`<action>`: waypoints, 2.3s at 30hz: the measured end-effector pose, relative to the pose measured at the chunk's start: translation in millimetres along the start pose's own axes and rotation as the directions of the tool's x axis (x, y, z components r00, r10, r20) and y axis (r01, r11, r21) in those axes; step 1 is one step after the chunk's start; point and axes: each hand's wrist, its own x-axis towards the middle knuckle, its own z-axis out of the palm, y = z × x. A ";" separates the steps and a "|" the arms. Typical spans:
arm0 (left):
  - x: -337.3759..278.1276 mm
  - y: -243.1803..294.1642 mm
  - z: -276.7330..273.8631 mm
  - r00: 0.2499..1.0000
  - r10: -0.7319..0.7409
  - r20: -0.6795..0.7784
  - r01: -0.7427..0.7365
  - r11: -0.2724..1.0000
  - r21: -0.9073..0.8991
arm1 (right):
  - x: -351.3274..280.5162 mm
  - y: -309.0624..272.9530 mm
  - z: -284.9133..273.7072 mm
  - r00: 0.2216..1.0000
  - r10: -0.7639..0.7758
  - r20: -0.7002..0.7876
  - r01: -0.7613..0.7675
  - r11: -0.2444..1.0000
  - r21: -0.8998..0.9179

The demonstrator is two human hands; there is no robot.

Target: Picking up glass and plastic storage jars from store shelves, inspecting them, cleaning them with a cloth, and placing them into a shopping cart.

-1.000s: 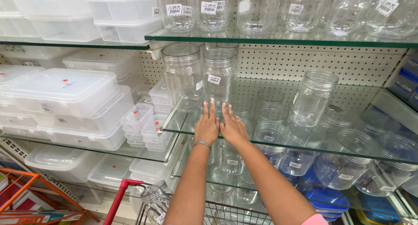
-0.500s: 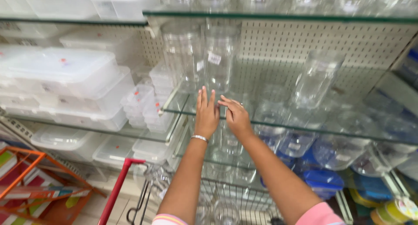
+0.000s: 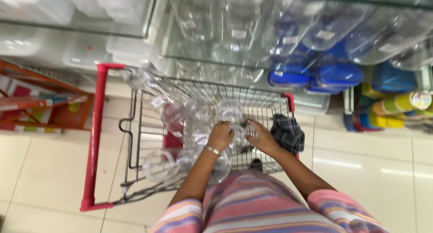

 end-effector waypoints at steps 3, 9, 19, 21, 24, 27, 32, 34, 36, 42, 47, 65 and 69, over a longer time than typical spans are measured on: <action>5.9 -18.6 26.5 0.953 -0.084 0.292 0.036 0.985 0.168 | -14.1 74.9 53.8 0.995 0.050 0.091 -0.046 0.998 -0.046; 62.2 -42.5 89.1 0.597 -0.427 0.679 -0.023 0.837 0.547 | -9.3 96.8 97.3 0.800 0.547 0.246 -0.587 0.798 0.135; 73.6 -55.8 102.5 0.407 -0.484 0.775 -0.022 0.843 0.538 | -15.7 88.6 129.0 0.696 0.683 0.220 -0.693 0.561 0.453; 74.4 -53.9 101.0 0.373 -0.492 0.786 -0.015 0.844 0.536 | -17.1 103.6 138.8 0.702 0.637 0.318 -0.662 0.419 0.621; 74.5 -48.4 101.9 0.338 -0.496 0.800 -0.014 0.847 0.531 | -18.1 111.8 135.7 0.633 0.684 0.363 -0.715 0.336 0.613; 90.4 -44.9 97.3 0.326 -0.497 0.804 -0.010 0.849 0.528 | -22.8 69.7 78.7 0.611 0.698 0.373 -0.700 0.256 0.666; 74.3 38.0 3.4 0.494 -0.136 0.859 0.016 0.989 0.147 | -54.1 24.4 -18.3 0.687 0.690 0.227 -0.595 0.355 0.721; 62.6 84.8 -40.8 0.573 -0.018 0.819 -0.061 0.996 0.065 | -68.3 8.7 -54.9 0.716 0.668 0.201 -0.548 0.361 0.754; 49.5 110.9 -61.3 0.643 0.227 0.731 -0.187 0.973 -0.137 | -82.8 -4.4 -85.0 0.767 0.628 0.134 -0.418 0.331 0.846; 24.7 127.9 -32.8 0.851 0.320 0.417 -0.042 0.832 -0.553 | -85.6 17.2 -120.9 0.851 0.516 0.102 -0.266 0.254 0.930; 19.6 93.4 33.4 0.899 0.015 0.438 0.357 0.554 -0.752 | -87.0 120.0 -83.1 0.900 0.316 -0.301 -0.183 0.899 0.398; -0.8 122.4 -7.8 0.848 -0.444 0.288 0.459 0.346 -0.818 | -97.0 -99.4 -162.4 0.749 -0.662 -0.018 0.662 0.749 -0.029; -6.7 92.8 19.4 0.900 -0.402 0.167 0.322 0.358 -0.876 | -58.7 -120.4 -145.3 0.723 -0.687 0.078 0.648 0.635 -0.421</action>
